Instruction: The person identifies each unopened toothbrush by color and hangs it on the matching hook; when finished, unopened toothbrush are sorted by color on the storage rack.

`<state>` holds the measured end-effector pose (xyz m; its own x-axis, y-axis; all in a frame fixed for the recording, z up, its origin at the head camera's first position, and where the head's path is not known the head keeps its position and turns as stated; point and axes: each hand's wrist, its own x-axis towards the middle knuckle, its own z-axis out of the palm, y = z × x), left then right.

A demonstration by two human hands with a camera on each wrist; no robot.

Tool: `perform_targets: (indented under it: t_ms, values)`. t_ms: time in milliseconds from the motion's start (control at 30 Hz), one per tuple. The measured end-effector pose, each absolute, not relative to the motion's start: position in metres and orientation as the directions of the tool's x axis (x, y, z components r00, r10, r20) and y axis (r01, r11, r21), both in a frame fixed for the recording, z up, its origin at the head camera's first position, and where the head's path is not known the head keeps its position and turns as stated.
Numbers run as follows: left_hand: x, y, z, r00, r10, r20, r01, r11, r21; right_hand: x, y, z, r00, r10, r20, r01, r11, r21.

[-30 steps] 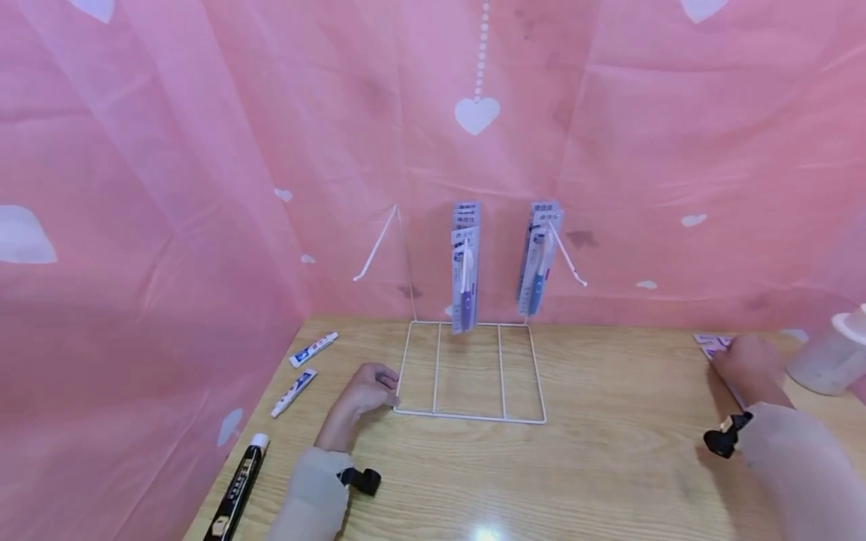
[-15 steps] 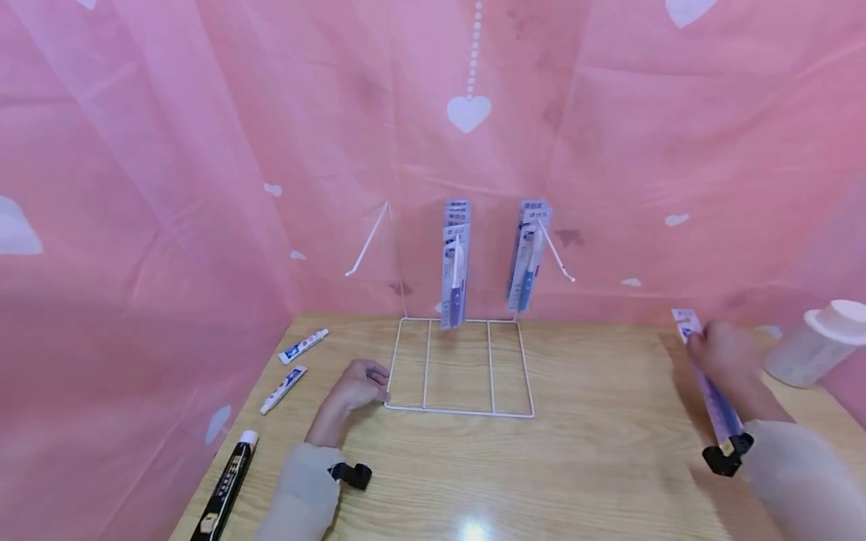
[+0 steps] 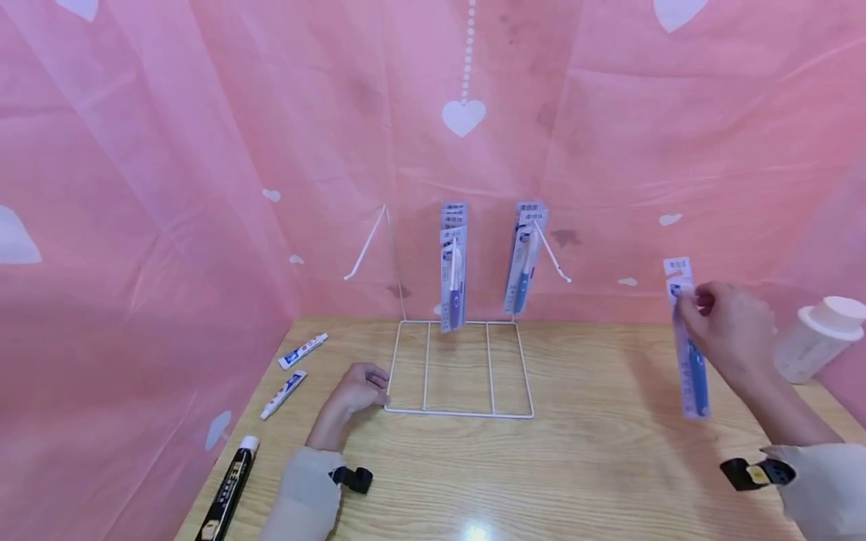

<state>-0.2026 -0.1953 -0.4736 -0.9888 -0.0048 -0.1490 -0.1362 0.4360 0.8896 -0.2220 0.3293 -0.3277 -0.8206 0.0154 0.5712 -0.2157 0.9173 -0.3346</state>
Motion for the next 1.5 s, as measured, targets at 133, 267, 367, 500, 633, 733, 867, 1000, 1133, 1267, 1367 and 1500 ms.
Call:
perform_targets:
  t_ms: [133, 267, 367, 500, 633, 733, 867, 1000, 1133, 1267, 1367, 1500]
  values:
    - [-0.203, -0.195, -0.475, -0.989, -0.009, -0.149, -0.138, 0.44, 0.887, -0.203, 0.304, -0.313, -0.748, -0.006, 0.664, -0.296, 0.898, -0.326]
    - [-0.203, -0.196, -0.474, -0.988, -0.017, -0.153, -0.144, 0.449, 0.882, -0.185, 0.279, -0.301, -0.649, -0.045, 0.759, -0.399, 0.87, -0.289]
    - [-0.203, -0.198, -0.473, -0.987, -0.023, -0.16, -0.153, 0.456, 0.877, -0.174, 0.263, -0.295, -0.59, -0.07, 0.804, -0.452, 0.854, -0.257]
    - [-0.203, -0.199, -0.471, -0.987, -0.032, -0.158, -0.155, 0.462, 0.873, -0.165, 0.245, -0.288, -0.502, -0.085, 0.861, -0.541, 0.808, -0.236]
    - [-0.202, -0.201, -0.47, -0.989, -0.027, -0.145, -0.141, 0.447, 0.883, -0.157, 0.225, -0.282, -0.414, -0.085, 0.906, -0.633, 0.742, -0.219]
    - [-0.202, -0.202, -0.47, -0.99, -0.021, -0.142, -0.137, 0.436, 0.89, -0.15, 0.212, -0.277, -0.395, -0.092, 0.914, -0.665, 0.715, -0.216]
    - [-0.201, -0.201, -0.471, -0.99, -0.02, -0.14, -0.135, 0.428, 0.894, -0.144, 0.2, -0.277, -0.412, -0.104, 0.905, -0.68, 0.696, -0.23]
    - [-0.201, -0.2, -0.472, -0.99, -0.02, -0.141, -0.136, 0.432, 0.891, -0.144, 0.193, -0.281, -0.416, -0.106, 0.903, -0.688, 0.686, -0.236]
    - [-0.202, -0.198, -0.472, -0.988, -0.018, -0.154, -0.147, 0.435, 0.888, -0.143, 0.187, -0.284, -0.421, -0.126, 0.898, -0.685, 0.693, -0.223]
    - [-0.203, -0.196, -0.474, -0.988, -0.007, -0.151, -0.14, 0.42, 0.897, -0.142, 0.184, -0.287, -0.44, -0.146, 0.886, -0.666, 0.715, -0.213]
    - [-0.203, -0.195, -0.474, -0.99, -0.001, -0.142, -0.13, 0.411, 0.902, -0.144, 0.182, -0.29, -0.445, -0.145, 0.883, -0.656, 0.724, -0.212]
    - [-0.202, -0.194, -0.474, -0.99, -0.001, -0.139, -0.127, 0.416, 0.9, -0.151, 0.181, -0.296, -0.44, -0.142, 0.887, -0.654, 0.727, -0.208]
